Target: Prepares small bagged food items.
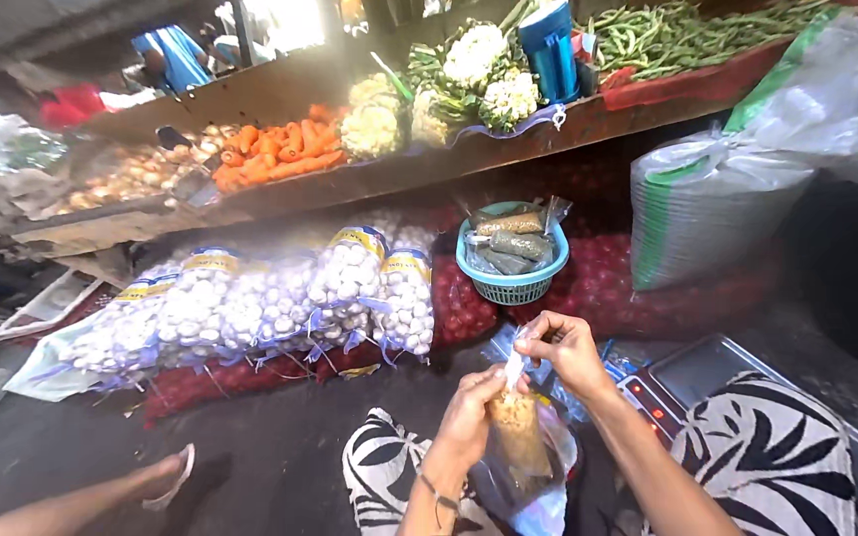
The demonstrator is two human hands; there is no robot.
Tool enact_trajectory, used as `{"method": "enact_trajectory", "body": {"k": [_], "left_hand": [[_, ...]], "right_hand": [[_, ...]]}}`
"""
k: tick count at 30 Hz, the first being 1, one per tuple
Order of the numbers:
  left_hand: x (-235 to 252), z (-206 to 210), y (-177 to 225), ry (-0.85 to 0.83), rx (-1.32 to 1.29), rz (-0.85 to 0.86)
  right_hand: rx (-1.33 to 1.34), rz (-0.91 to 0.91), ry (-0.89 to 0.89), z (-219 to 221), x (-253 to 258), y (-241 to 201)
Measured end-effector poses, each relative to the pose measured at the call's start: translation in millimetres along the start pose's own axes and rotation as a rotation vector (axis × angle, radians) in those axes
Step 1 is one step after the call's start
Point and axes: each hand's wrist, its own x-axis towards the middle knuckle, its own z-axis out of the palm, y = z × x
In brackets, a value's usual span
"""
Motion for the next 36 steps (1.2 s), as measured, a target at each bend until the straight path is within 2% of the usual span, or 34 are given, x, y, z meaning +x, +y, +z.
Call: {"method": "enact_trajectory", "body": {"k": [4,8,10,12,16,20,23,26,30,36], "left_hand": [[-6.8,2.3,-10.7,-0.014,-0.029,-0.016],[-16.5,20.7,-14.7,0.084,-0.083,-0.077],[-22.5,22.3,-21.7,0.071,-0.101,-0.068],[-25.4,17.2,-28.3,-0.055,-0.107,0.000],[-26.2,7.5,-33.0,-0.326,-0.266,0.129],[-24.1,2.1,-31.1,-0.441,-0.449,0.044],[-22.2,1.3,-38.9,-0.513,-0.467,0.019],[-28.6,8.6,-50.4,-0.356,-0.406,0.012],[-34.1,12.9,-63.4,-0.143,-0.282,0.102],[-20.5,12.2,-72.8,0.249,0.049,0.254]], "right_hand": [[-0.037,-0.095,-0.038,4.2,-9.1,-6.9],[-0.139,-0.215,-0.212,8.8,-22.9,-17.7],[-0.238,-0.324,-0.286,9.0,-31.7,-17.7],[-0.265,-0.392,-0.284,7.0,-33.6,-21.5],[-0.189,-0.338,-0.180,-0.5,-28.2,-33.1],[-0.076,-0.303,-0.145,0.0,-28.4,-31.0],[0.007,-0.278,-0.119,0.9,-31.9,-22.4],[0.025,-0.215,-0.053,-1.1,-32.5,-2.8],[0.014,-0.070,0.027,0.2,-26.2,30.8],[-0.074,0.020,-0.012,20.6,-3.6,47.8]]}}
